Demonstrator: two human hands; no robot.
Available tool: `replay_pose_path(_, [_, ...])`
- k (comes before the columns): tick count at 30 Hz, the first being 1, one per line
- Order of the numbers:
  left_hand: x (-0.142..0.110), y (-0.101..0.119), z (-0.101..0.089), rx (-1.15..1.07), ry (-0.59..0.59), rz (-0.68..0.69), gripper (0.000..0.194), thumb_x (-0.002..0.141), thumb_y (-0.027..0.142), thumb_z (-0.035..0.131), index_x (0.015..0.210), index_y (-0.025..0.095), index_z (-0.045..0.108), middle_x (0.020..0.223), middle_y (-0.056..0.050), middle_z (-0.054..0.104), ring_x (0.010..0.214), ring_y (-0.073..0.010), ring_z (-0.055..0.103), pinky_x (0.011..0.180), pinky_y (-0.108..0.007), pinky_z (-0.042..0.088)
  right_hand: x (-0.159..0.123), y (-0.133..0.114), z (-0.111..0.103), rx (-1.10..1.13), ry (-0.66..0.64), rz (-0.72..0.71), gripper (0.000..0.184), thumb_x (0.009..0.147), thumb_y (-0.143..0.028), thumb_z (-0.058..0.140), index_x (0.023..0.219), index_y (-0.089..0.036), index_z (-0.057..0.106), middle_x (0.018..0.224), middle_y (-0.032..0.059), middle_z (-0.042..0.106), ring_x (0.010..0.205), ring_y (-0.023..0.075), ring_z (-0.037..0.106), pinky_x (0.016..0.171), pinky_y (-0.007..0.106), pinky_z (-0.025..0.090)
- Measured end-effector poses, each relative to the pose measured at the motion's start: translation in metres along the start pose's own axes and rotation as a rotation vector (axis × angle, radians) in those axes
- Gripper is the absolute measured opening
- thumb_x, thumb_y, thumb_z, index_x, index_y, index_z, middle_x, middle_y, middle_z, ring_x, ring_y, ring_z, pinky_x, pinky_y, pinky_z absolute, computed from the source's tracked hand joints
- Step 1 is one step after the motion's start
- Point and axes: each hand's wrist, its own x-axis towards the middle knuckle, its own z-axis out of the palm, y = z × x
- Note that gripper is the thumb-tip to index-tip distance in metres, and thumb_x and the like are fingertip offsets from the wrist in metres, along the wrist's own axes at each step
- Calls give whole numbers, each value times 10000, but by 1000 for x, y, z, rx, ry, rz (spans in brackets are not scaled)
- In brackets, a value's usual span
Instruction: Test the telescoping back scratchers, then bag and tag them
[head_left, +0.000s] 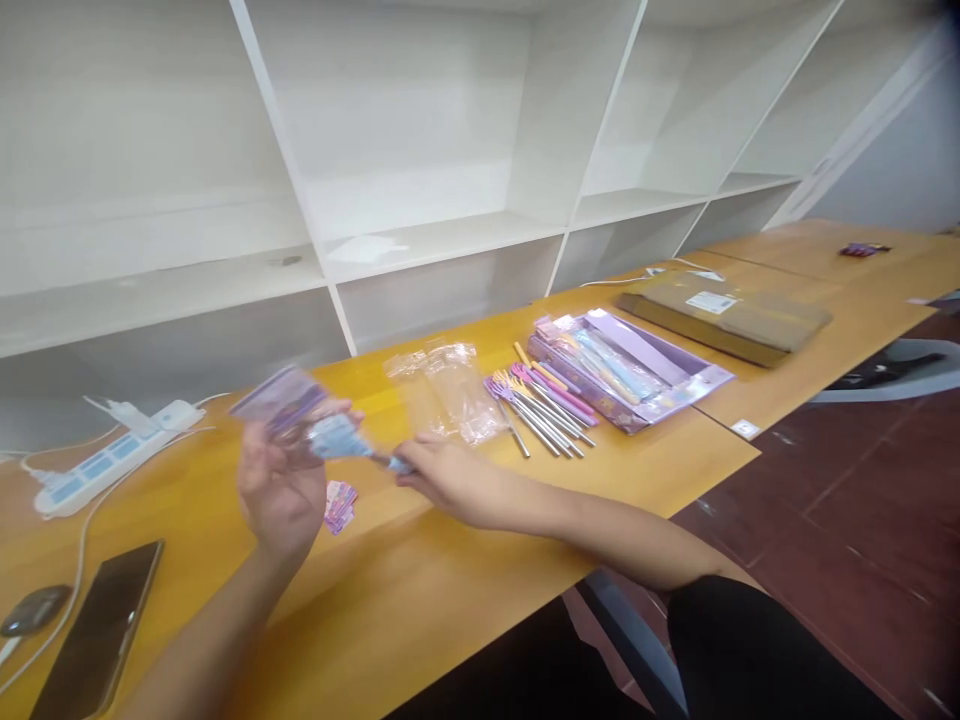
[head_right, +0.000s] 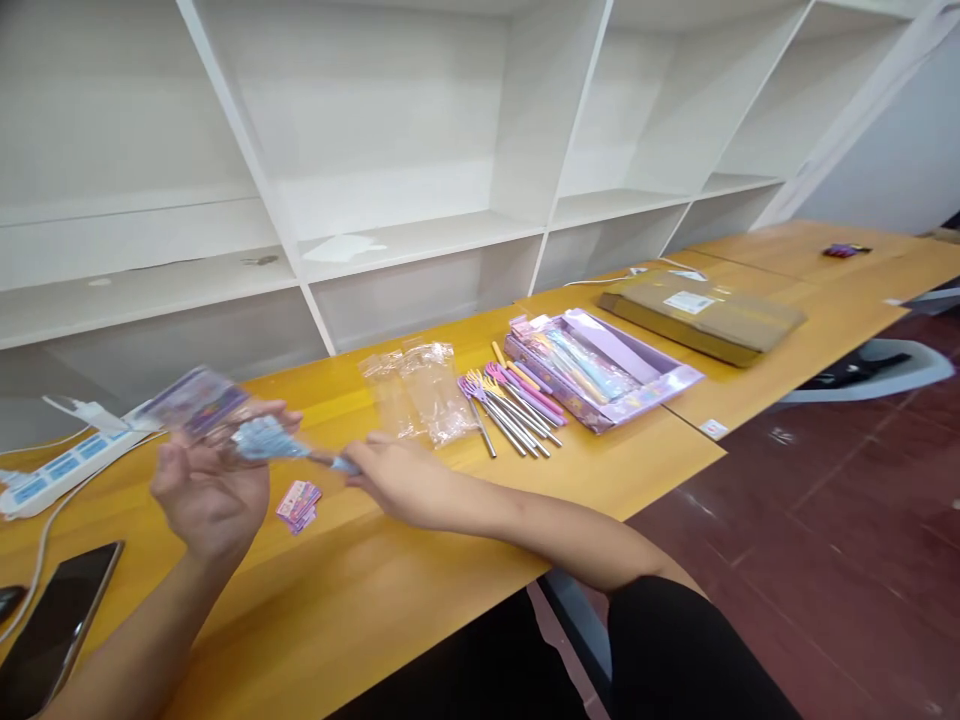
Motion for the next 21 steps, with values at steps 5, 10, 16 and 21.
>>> replay_pose_path(5, [-37, -52, 7, 26, -299, -210, 426, 1067, 541, 591, 1335, 212, 628, 1038, -76, 771, 868, -209, 761, 803, -357, 638, -57, 68, -88, -203, 274, 388, 177, 1099, -305, 543, 1007, -218, 667, 1053, 63, 711, 965, 196, 659, 880, 315, 516])
replay_pose_path(10, [-110, -98, 11, 128, -692, -467, 431, 1144, 532, 451, 1373, 185, 567, 969, -58, 700, 747, -162, 686, 723, -307, 570, -101, 162, -206, -446, 434, 811, 195, 1051, -185, 549, 1077, -109, 727, 1231, 230, 690, 1170, 304, 640, 1072, 475, 474])
replay_pose_path(16, [-142, -108, 8, 244, -1099, -558, 477, 1167, 547, 355, 1429, 188, 524, 1000, -65, 732, 698, -124, 658, 754, -291, 539, -127, 254, -242, -533, 309, 1172, 454, 1044, -438, 724, 1415, -187, 653, 1410, 113, 674, 1223, 258, 699, 1027, 482, 624])
replay_pose_path(21, [-138, -109, 8, 286, -1086, -576, 496, 1167, 561, 328, 1403, 174, 528, 976, -59, 737, 685, -124, 656, 757, -287, 537, -127, 281, -219, -507, 145, 1104, 434, 1040, -427, 727, 1405, -199, 669, 1405, 114, 674, 1214, 259, 700, 1007, 463, 631])
